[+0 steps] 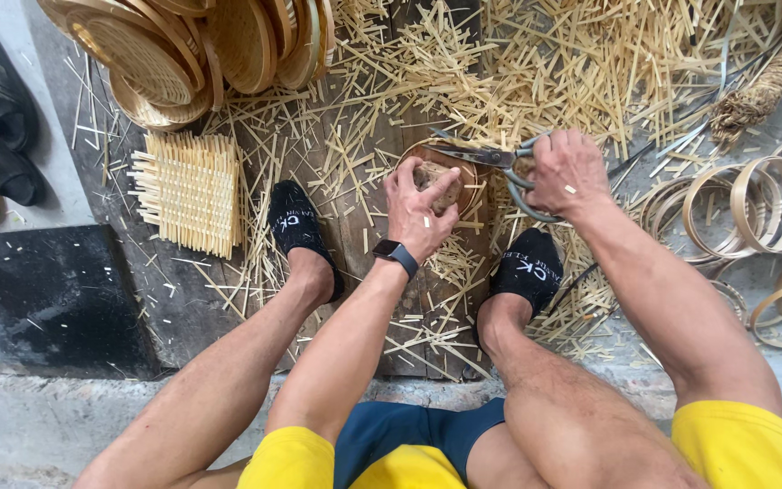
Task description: The person sits on the floor assembling a round bamboo basket. They weave and adjust bamboo strips into a woven mat, fit the mat into a bamboo ring, trim excess strips with scissors, and press the woven piece into a round wooden form to shape it.
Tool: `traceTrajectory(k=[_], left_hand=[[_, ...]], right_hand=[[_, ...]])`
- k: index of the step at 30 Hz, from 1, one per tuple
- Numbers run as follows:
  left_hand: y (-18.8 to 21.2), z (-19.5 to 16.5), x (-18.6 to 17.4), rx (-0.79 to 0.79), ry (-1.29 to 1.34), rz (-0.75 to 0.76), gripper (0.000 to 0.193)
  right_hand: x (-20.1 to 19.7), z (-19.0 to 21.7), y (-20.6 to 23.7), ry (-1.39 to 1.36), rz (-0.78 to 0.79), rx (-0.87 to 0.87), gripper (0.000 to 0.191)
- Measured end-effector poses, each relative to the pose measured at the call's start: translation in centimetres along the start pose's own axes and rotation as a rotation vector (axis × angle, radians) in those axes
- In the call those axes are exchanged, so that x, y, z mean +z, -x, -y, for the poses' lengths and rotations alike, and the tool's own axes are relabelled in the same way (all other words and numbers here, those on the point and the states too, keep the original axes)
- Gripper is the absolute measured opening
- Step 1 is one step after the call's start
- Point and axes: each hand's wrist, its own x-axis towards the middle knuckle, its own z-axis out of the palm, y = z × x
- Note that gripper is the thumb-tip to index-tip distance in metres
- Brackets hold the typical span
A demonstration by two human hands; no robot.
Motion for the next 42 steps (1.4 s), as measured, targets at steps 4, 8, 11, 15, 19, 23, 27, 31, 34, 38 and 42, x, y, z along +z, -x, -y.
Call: traceTrajectory(k=[4,8,11,15,19,23,27,31,34,38,42], left_hand=[[0.3,0.6,-1.1,0.050,0.037,0.009,0.055],[0.2,0.4,-0.9,0.070,0.154,0.039,0.051],[-0.5,0.6,-0.8,0.153,0.120,0.123,0.051],[-1.2,1.1,-2.1,0.246,0.044,0.206,0.048],[-2.3,0.5,-4.5,0.371,-0.079,0.334,0.054],[-3.1,-2.0,-5.2,0.774,-0.226,0.273,0.036],[-2.4,-5.6,-4.7,1.378,-0.402,0.202,0.028],[-1.7,-8.7,-5.3,1.645,-0.244,0.170,0.034],[-1.8,-9.6,-6.1,1.739,-0.206,0.120,0.039],[-2.5,-8.7,-5.9,1.685,-0.197,0.187,0.036],[-3.6,-6.1,-4.9,1.546,-0.242,0.031,0.033]], right_hand=[[-0.4,-1.8,0.9,-0.042,0.166,0.058,0.028],[-1.1,-2.2,1.5,-0.125,-0.060,0.007,0.052],[-1.0,-1.2,1.0,-0.049,-0.061,-0.030,0.048],[-0.1,-1.7,0.8,-0.094,0.259,0.068,0.022],[1.5,-4.0,2.1,-0.254,0.319,0.231,0.028],[2.6,-4.1,3.9,-0.235,0.020,0.449,0.054],[1.3,-1.3,4.3,-0.188,-0.338,0.390,0.058],[-0.9,4.1,1.1,-1.008,-0.044,0.350,0.042],[-1.7,7.7,-1.8,-1.104,0.053,0.452,0.044],[-1.7,9.0,-2.8,-1.083,0.091,0.555,0.030],[-0.9,9.2,-2.3,-1.242,0.086,0.636,0.026]])
